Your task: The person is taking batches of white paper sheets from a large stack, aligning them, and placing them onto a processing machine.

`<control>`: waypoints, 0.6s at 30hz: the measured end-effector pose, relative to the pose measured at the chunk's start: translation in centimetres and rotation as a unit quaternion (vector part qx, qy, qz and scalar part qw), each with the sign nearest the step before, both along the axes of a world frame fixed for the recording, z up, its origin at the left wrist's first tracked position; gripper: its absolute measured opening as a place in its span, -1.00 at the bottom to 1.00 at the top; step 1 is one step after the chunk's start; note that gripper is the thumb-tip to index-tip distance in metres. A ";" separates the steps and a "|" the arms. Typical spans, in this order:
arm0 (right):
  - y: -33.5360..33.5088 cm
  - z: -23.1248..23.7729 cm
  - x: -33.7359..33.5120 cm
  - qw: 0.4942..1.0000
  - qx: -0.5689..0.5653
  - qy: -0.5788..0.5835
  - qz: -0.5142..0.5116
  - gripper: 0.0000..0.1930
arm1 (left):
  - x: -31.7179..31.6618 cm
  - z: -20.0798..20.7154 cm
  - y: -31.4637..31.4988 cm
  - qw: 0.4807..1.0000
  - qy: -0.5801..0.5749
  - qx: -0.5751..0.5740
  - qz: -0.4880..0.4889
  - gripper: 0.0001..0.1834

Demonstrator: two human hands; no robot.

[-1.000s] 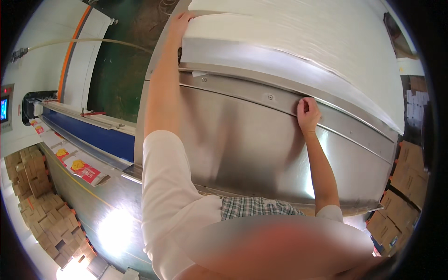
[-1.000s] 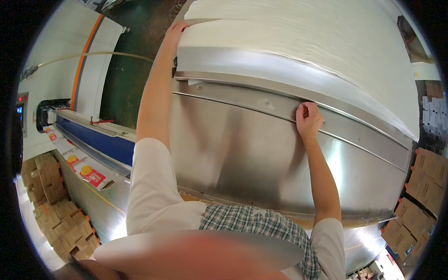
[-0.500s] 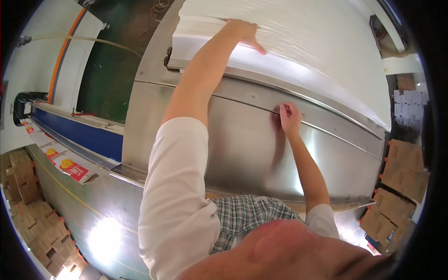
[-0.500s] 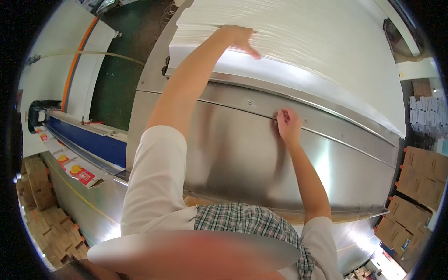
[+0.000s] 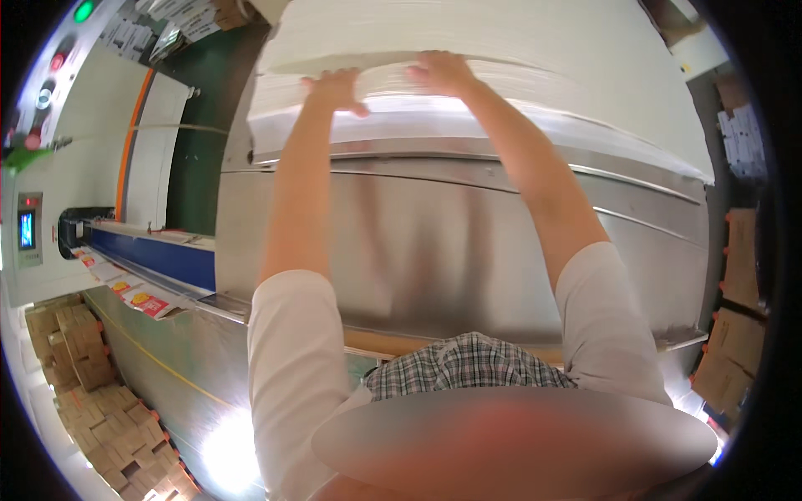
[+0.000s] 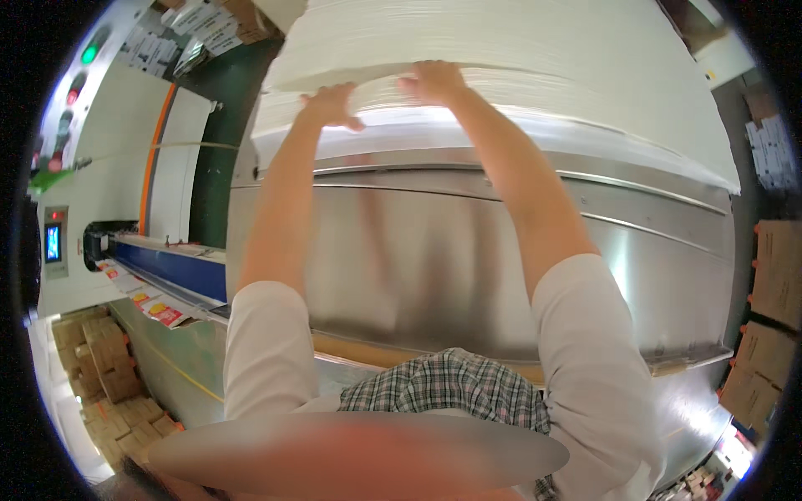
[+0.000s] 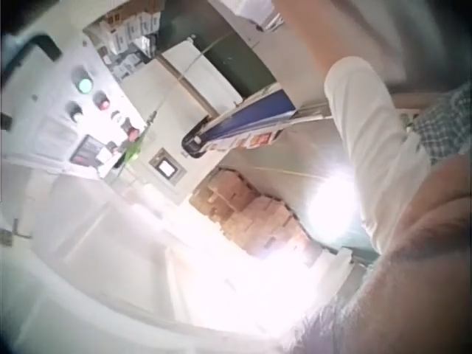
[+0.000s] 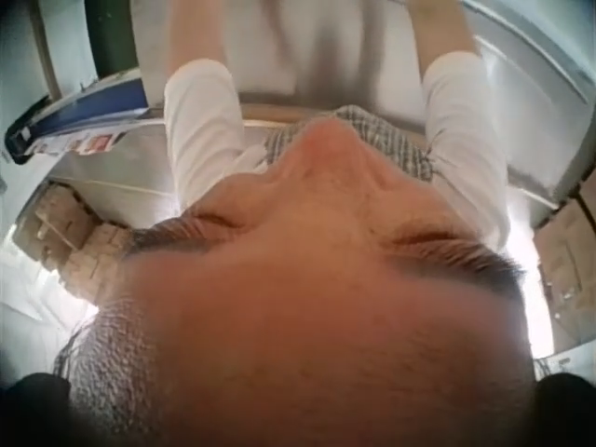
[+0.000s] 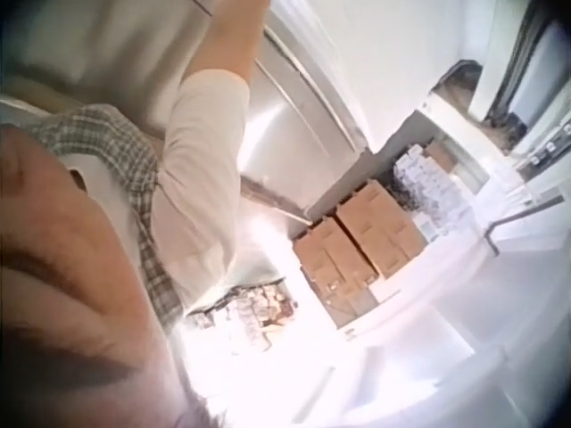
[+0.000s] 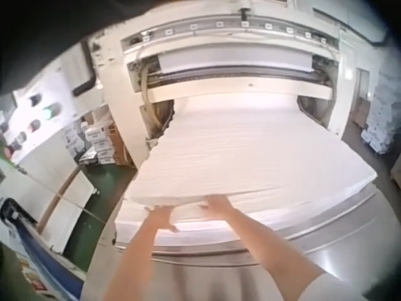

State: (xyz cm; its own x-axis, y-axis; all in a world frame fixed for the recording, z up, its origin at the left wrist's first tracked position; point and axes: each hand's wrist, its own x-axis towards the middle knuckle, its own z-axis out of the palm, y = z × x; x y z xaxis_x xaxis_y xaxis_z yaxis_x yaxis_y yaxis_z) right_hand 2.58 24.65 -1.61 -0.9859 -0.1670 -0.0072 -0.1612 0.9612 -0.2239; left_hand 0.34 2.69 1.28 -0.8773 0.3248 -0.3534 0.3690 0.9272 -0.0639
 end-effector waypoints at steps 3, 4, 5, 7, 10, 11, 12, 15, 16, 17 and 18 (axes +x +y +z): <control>12.9 -0.1 2.6 0.996 0.033 -0.047 -0.071 -0.37 | 0.0 -0.1 1.7 0.996 -0.010 -0.062 0.056 0.11; 17.8 0.2 3.5 0.993 0.053 -0.054 -0.092 -0.36 | -0.3 -0.3 1.4 0.996 0.028 -0.066 0.061 0.09; 22.2 0.2 5.0 0.989 0.063 -0.061 -0.122 -0.36 | -0.6 -0.7 1.6 0.994 0.033 -0.078 0.074 0.09; 30.4 0.6 8.5 0.979 0.129 -0.076 -0.139 -0.34 | 0.1 -0.5 3.0 0.985 0.035 -0.132 0.106 0.09; 39.8 2.0 12.6 0.976 0.129 -0.095 -0.146 -0.23 | 0.4 0.0 3.4 0.961 -0.005 -0.219 0.167 0.11; 43.2 2.3 13.9 0.972 0.134 -0.100 -0.164 -0.23 | 0.9 -0.2 4.9 0.960 -0.003 -0.219 0.176 0.11; 46.0 2.7 14.9 0.970 0.135 -0.133 -0.154 -0.19 | 0.9 -0.6 5.5 0.962 -0.007 -0.213 0.173 0.12; 52.0 3.5 15.8 0.964 0.136 -0.194 -0.121 -0.09 | 0.9 -1.3 4.3 0.961 0.010 -0.208 0.183 0.13; 53.6 3.4 16.0 0.959 0.142 -0.223 -0.103 -0.04 | 0.6 -1.9 3.2 0.960 0.006 -0.214 0.181 0.13; 55.7 3.8 15.9 0.953 0.148 -0.249 -0.096 -0.01 | 0.1 -2.0 2.0 0.962 0.020 -0.208 0.176 0.12; 58.0 3.9 15.8 0.944 0.153 -0.277 -0.089 0.04 | -0.4 -2.4 1.1 0.965 0.031 -0.201 0.167 0.10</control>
State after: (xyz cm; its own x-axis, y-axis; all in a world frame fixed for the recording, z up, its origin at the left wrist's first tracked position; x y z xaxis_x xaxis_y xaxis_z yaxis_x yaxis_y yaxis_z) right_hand 18.40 82.67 2.28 -0.8284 0.0953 -0.5520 0.0703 0.9953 0.0663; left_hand -0.03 3.75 -1.12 -0.9325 -0.1327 -0.3360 0.0371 0.8899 -0.4546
